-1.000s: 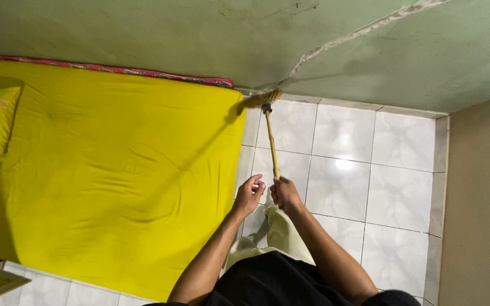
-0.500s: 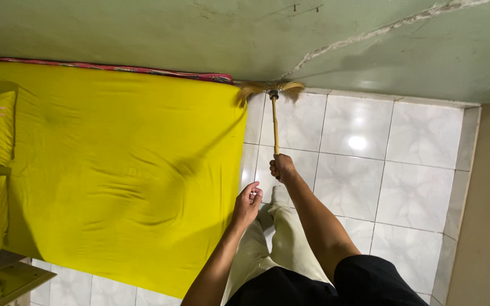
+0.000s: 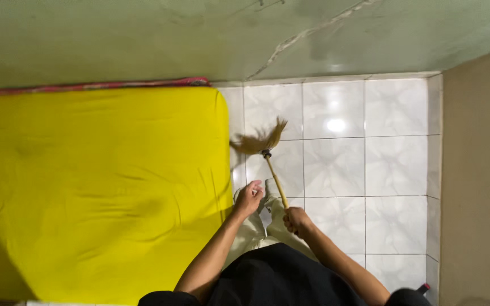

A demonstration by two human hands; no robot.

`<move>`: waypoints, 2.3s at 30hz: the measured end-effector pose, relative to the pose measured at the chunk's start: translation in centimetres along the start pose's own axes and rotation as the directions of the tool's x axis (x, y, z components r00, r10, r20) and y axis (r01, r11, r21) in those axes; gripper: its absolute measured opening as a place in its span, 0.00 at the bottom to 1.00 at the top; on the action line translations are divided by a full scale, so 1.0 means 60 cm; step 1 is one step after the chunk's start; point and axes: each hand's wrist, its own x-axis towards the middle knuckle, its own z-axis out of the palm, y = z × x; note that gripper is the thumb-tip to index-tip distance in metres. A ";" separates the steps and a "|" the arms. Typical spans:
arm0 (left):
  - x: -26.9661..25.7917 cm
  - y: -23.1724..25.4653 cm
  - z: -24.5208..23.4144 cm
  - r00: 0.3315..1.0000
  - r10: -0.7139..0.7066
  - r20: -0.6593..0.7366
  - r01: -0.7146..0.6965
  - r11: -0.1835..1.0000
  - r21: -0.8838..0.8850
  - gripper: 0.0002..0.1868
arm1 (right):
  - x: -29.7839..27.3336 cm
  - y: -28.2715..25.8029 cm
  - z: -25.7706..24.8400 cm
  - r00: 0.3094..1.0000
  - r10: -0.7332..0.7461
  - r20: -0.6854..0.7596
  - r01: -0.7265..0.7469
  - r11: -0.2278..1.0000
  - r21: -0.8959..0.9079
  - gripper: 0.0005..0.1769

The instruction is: The person sweeps a tiled floor using a straw broom, moving around a bed and a floor fan while gathering debris.

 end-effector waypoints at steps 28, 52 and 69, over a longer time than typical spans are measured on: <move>0.031 -0.044 -0.120 0.968 0.213 0.129 -0.209 0.977 -0.044 0.21 | 0.076 0.078 0.060 0.994 -0.107 -0.017 0.101 0.851 0.515 0.16; 0.206 0.033 0.143 0.812 -0.423 0.402 0.526 0.829 -0.191 0.21 | 0.139 -0.135 0.057 0.913 -0.376 -0.160 0.371 0.598 0.711 0.18; -0.014 0.185 0.305 0.398 -0.418 0.816 0.434 0.870 0.234 0.16 | -0.132 0.095 -0.104 0.881 -0.133 -0.454 0.447 0.547 0.708 0.25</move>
